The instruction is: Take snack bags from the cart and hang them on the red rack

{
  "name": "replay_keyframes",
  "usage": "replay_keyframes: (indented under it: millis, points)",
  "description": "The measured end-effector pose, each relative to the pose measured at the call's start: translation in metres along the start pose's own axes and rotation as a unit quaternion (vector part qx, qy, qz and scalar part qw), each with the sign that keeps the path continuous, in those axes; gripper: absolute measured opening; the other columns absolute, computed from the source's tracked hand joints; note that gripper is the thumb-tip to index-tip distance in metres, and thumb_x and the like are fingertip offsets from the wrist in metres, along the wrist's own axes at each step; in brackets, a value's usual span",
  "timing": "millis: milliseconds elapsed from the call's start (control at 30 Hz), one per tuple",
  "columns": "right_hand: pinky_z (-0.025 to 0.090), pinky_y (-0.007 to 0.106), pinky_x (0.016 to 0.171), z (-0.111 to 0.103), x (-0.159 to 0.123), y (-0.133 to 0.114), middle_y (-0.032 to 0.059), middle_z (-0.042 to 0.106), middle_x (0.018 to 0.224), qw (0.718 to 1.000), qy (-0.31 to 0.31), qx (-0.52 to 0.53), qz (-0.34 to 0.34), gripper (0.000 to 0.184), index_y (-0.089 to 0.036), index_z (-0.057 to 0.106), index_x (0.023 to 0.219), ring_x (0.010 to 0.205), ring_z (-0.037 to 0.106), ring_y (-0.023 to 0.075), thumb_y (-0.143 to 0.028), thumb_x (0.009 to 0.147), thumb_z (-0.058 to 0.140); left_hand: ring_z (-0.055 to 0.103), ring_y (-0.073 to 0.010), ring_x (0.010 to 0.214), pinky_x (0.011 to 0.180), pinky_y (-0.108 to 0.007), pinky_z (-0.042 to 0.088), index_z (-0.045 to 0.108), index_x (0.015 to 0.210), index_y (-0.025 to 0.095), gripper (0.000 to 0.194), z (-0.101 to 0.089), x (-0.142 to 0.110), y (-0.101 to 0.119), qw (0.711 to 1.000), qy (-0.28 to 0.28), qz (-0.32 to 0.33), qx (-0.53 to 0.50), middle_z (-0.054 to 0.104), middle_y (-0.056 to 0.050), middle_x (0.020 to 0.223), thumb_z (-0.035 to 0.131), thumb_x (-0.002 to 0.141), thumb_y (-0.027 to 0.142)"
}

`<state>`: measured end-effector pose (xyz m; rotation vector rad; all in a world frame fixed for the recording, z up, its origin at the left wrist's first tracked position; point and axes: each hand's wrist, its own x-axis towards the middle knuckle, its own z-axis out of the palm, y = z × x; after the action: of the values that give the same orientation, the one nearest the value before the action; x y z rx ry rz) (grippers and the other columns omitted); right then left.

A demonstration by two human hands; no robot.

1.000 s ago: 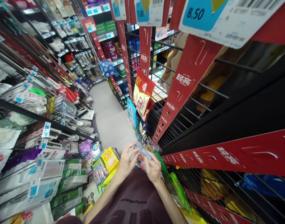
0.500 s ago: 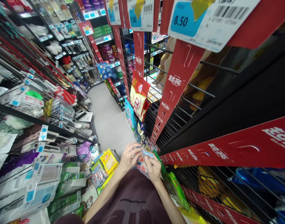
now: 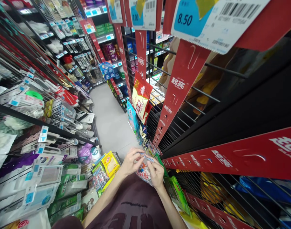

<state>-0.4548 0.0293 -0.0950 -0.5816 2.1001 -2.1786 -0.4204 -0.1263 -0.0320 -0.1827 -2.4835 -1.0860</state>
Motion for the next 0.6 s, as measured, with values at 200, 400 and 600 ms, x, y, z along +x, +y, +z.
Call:
replay_keyframes:
  millis: [200,400,600]
  points:
    - [0.052,0.036,0.069,0.000,-0.001,0.001,0.0055,0.071,0.071,0.999,-0.032,-0.025,-0.018,0.026,-0.022,0.071,0.062,0.073,0.067,0.0240,-0.031,0.084,0.061,0.065,-0.0187,0.084,0.082,-0.032,0.048,0.066,0.080,0.018,0.015,-0.018,0.008,-0.001,0.980,-0.042,-0.138,-0.139,0.072,-0.006,0.087,0.061,0.086,0.031]
    - [0.052,0.038,0.068,-0.001,0.000,-0.002,0.0066,0.070,0.067,1.000,-0.022,-0.009,-0.007,0.031,-0.023,0.069,0.057,0.072,0.067,0.0260,-0.038,0.082,0.063,0.063,-0.0135,0.068,0.064,-0.023,0.049,0.056,0.088,0.016,0.030,-0.020,0.005,-0.013,0.928,-0.048,-0.253,-0.268,0.069,-0.004,0.081,0.076,0.071,0.032]
    - [0.048,0.034,0.065,-0.003,0.001,0.009,0.0042,0.068,0.066,0.999,-0.038,-0.027,-0.003,0.029,-0.022,0.070,0.062,0.064,0.063,0.0208,-0.033,0.086,0.059,0.056,-0.0090,0.049,0.047,-0.018,0.043,0.049,0.092,0.017,0.051,0.003,0.000,-0.023,0.852,-0.006,-0.317,-0.417,0.064,0.001,0.067,0.083,0.061,0.037]
